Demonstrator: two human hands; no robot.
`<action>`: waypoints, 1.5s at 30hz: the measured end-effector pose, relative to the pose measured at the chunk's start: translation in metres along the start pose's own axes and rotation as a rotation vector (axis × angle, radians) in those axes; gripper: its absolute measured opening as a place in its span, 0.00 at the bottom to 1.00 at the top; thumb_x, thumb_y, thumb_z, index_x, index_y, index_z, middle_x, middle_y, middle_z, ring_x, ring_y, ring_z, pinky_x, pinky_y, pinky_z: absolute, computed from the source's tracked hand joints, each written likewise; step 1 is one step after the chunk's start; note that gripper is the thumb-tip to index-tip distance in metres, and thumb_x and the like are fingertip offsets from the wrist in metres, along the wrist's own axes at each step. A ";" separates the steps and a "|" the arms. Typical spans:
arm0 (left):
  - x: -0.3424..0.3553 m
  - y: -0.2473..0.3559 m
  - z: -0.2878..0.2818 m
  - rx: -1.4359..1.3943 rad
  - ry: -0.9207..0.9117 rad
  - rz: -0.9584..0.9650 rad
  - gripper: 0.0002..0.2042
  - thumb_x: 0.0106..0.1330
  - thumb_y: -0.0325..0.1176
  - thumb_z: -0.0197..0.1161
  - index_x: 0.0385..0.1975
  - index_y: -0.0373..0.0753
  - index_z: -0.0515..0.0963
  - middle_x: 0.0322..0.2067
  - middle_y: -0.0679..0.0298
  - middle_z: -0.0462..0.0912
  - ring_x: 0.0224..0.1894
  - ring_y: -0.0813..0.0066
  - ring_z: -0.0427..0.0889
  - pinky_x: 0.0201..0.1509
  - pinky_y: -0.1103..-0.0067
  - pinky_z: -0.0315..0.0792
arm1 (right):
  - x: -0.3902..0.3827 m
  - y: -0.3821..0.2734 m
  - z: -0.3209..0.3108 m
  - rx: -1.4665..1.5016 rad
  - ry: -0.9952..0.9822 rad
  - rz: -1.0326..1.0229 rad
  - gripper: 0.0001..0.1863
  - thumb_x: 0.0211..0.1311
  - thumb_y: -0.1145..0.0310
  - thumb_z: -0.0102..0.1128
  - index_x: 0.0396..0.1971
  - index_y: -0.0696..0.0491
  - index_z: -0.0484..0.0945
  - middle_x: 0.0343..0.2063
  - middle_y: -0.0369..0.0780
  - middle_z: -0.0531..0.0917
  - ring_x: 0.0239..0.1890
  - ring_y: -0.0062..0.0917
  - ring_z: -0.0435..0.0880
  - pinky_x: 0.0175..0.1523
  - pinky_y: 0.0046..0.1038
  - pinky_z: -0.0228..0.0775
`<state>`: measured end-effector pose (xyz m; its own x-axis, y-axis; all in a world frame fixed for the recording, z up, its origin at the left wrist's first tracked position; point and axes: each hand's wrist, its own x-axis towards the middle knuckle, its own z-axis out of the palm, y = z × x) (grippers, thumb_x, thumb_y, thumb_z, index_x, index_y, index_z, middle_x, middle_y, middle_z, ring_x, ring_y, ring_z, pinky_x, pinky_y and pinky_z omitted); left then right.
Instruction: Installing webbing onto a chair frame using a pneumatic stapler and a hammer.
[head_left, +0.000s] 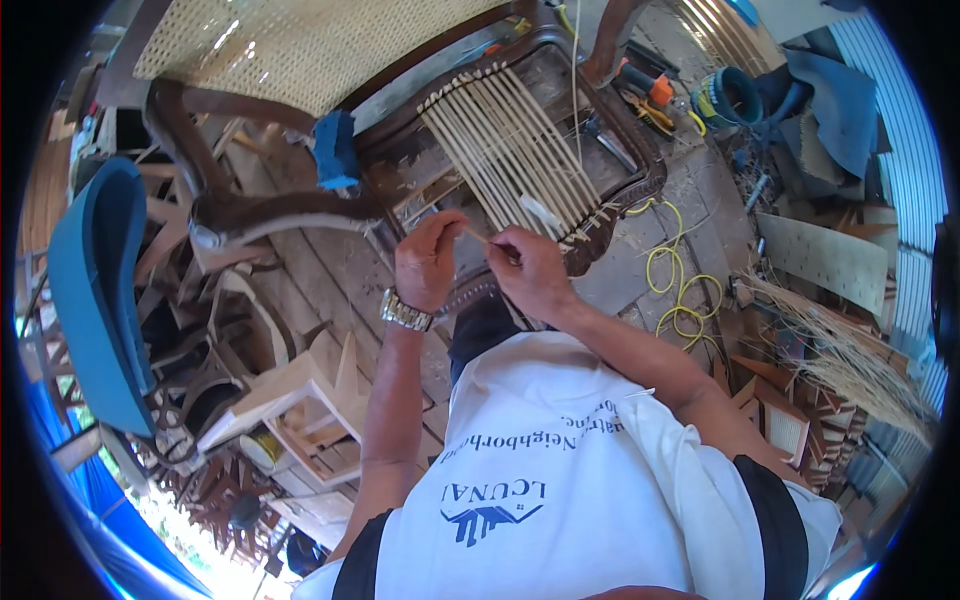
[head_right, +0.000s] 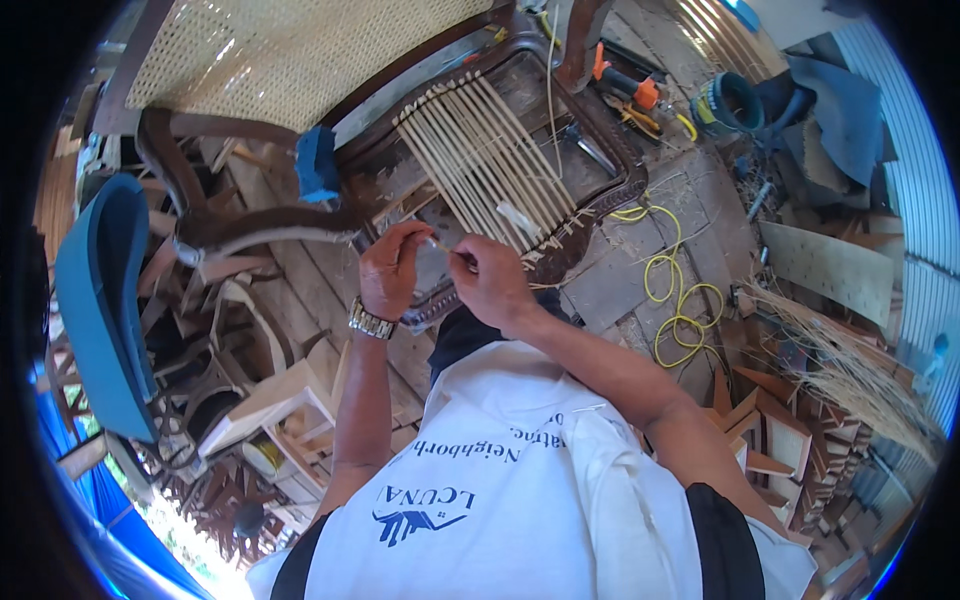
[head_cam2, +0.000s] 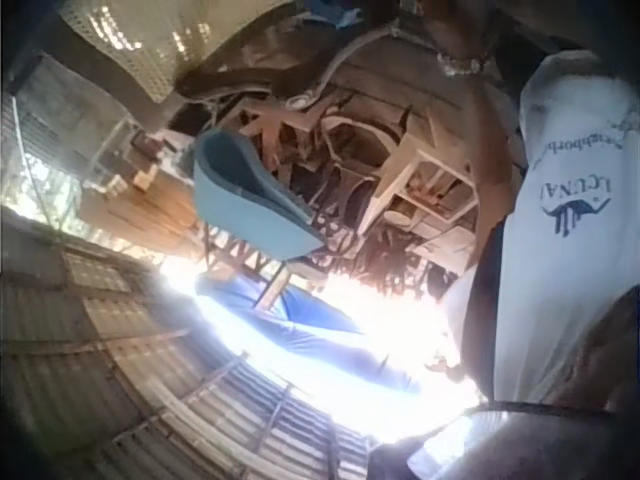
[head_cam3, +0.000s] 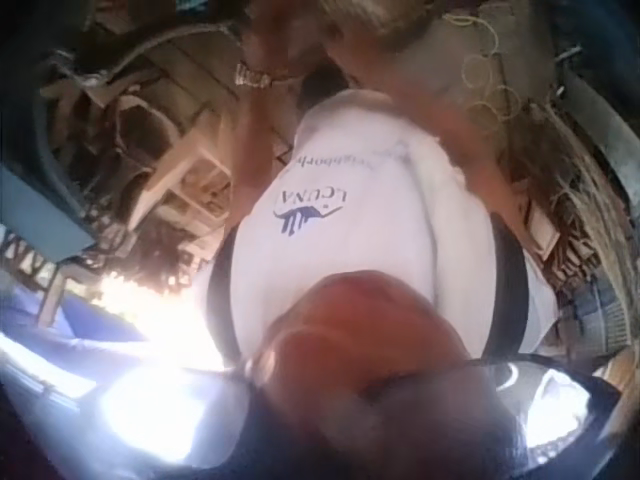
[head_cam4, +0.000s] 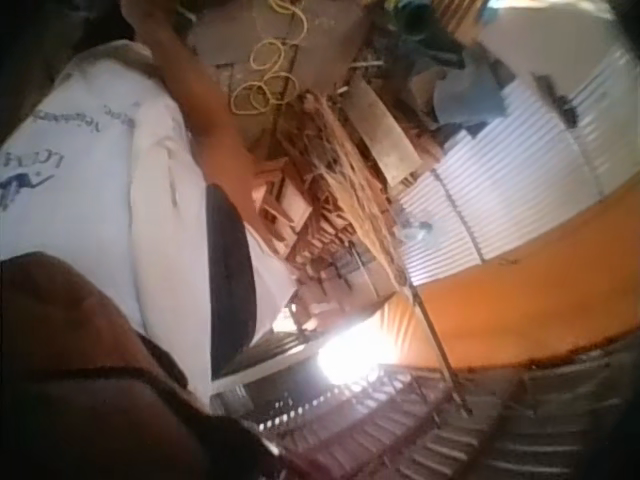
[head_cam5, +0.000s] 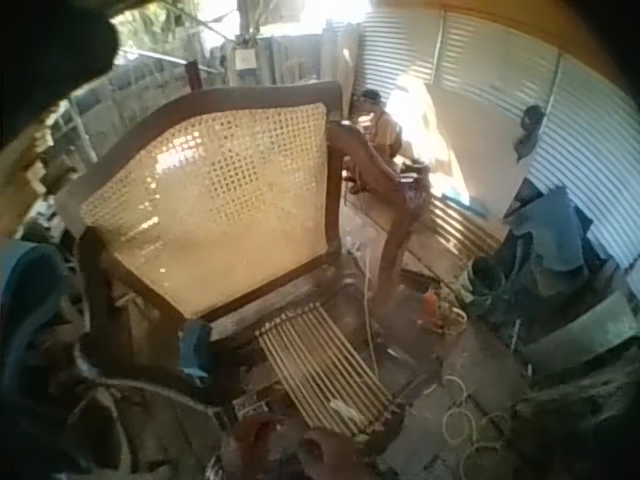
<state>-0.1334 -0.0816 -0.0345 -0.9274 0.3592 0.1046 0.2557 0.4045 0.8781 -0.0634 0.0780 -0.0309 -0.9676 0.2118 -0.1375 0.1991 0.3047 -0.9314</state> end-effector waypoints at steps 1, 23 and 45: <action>0.006 -0.010 -0.004 0.005 0.007 0.004 0.08 0.65 0.19 0.59 0.39 0.37 0.81 0.36 0.56 0.85 0.37 0.61 0.86 0.41 0.74 0.78 | 0.009 -0.003 0.008 0.010 -0.029 0.078 0.07 0.59 0.70 0.63 0.27 0.59 0.79 0.23 0.48 0.83 0.26 0.41 0.84 0.32 0.37 0.73; 0.083 -0.109 -0.018 -0.153 0.366 -0.245 0.05 0.67 0.24 0.65 0.41 0.36 0.81 0.31 0.63 0.85 0.32 0.78 0.82 0.37 0.81 0.76 | 0.117 0.014 0.093 -0.076 0.132 -0.105 0.05 0.57 0.70 0.64 0.29 0.55 0.80 0.28 0.44 0.80 0.32 0.42 0.82 0.37 0.38 0.73; 0.134 -0.117 -0.002 0.056 0.465 -0.275 0.03 0.64 0.27 0.66 0.35 0.38 0.83 0.30 0.60 0.86 0.31 0.67 0.86 0.37 0.74 0.78 | 0.153 0.021 0.084 -0.118 0.098 -0.187 0.05 0.57 0.74 0.63 0.33 0.56 0.77 0.30 0.45 0.81 0.30 0.41 0.83 0.35 0.37 0.76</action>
<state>-0.2885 -0.0825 -0.1225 -0.9820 -0.1710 0.0808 -0.0113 0.4796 0.8774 -0.2203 0.0386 -0.0997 -0.9708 0.2286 0.0726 0.0400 0.4526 -0.8908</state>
